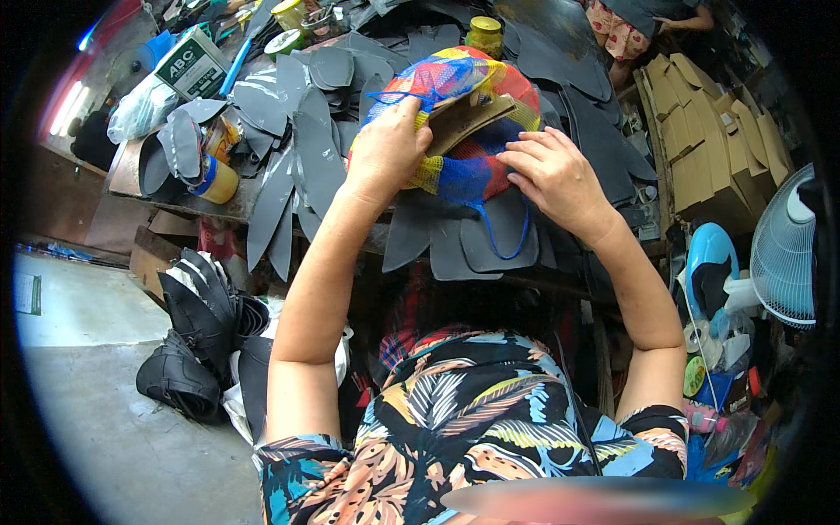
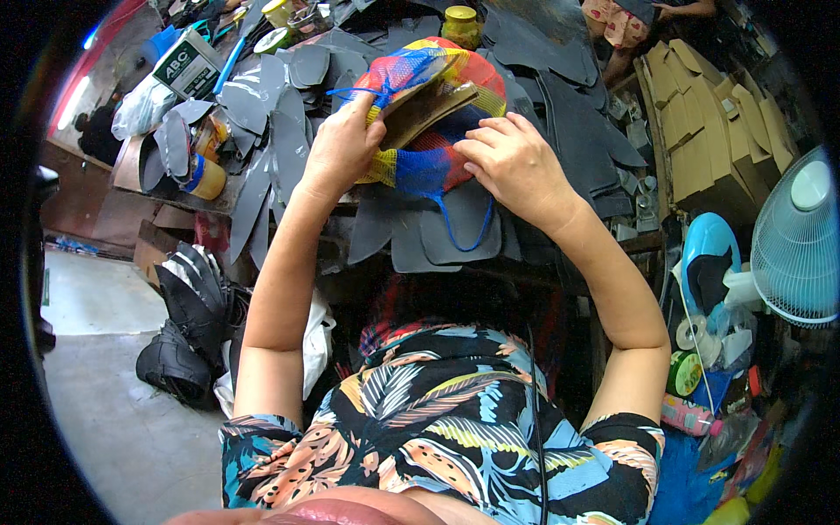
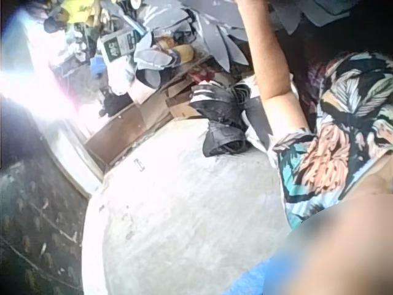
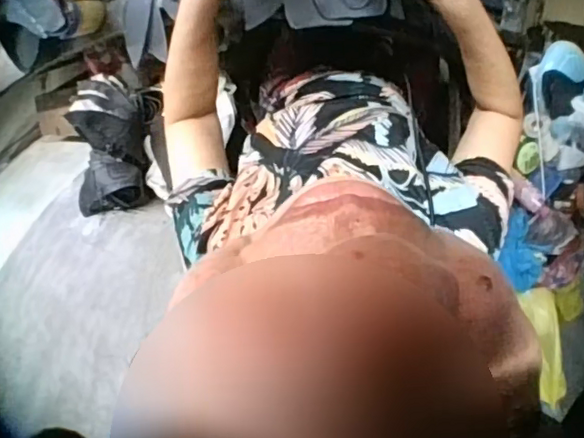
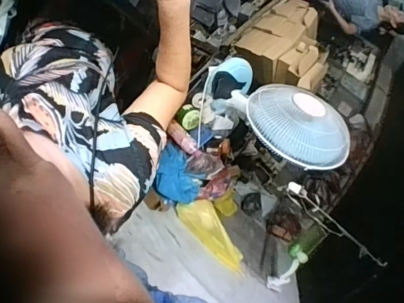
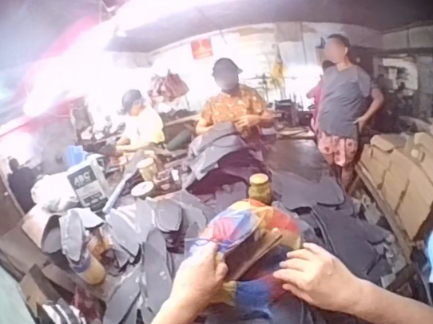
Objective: The person sorts through a pile of black shoe insoles on a table, picking up individual pieces, turning them over, and placing them back. The person then picks up a colorful woven bag, opens it, and places several cardboard pieces inside before closing the bag.
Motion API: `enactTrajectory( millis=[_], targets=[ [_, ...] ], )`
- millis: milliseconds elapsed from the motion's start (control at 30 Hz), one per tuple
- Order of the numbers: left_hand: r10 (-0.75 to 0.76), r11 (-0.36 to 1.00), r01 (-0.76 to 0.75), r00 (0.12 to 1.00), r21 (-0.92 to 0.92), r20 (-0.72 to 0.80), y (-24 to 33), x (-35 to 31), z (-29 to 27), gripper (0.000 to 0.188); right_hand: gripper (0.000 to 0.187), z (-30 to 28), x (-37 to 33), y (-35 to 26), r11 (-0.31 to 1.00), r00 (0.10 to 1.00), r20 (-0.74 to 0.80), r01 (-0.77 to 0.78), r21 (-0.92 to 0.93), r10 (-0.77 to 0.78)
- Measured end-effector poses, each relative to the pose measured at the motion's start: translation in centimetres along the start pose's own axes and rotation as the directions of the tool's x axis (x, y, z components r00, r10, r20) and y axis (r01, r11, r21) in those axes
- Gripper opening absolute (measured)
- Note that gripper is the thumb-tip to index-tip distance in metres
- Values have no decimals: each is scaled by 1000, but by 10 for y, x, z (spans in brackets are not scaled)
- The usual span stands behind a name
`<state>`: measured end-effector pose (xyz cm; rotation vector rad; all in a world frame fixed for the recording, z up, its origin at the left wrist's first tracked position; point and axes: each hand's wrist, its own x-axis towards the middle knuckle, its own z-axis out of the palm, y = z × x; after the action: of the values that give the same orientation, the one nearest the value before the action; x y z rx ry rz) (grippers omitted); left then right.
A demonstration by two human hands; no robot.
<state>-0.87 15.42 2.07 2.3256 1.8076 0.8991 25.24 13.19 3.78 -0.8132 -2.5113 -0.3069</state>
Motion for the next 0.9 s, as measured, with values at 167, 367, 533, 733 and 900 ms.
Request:
enactTrajectory(
  millis=[167,367,533,733,900],
  targets=[
    [141,986,-136,989,95,-40,5,-6,14,32,28,7,9,6,999,999,-15,-33,20,33],
    [74,997,-74,996,8,-47,-2,-4,6,30,31,14,18,12,999,995,-85,-49,-14,47],
    [58,992,-66,995,-108,-77,-10,-6,-4,21,33,21,26,23,993,985,-144,-101,-67,90],
    [80,983,-103,986,-151,-147,-10,-11,0,24,32,37,38,32,983,986,-115,-135,-126,121],
    [64,976,-97,983,-193,-170,-12,-15,3,26,28,40,32,23,977,985,42,-161,-137,168]
  ],
)
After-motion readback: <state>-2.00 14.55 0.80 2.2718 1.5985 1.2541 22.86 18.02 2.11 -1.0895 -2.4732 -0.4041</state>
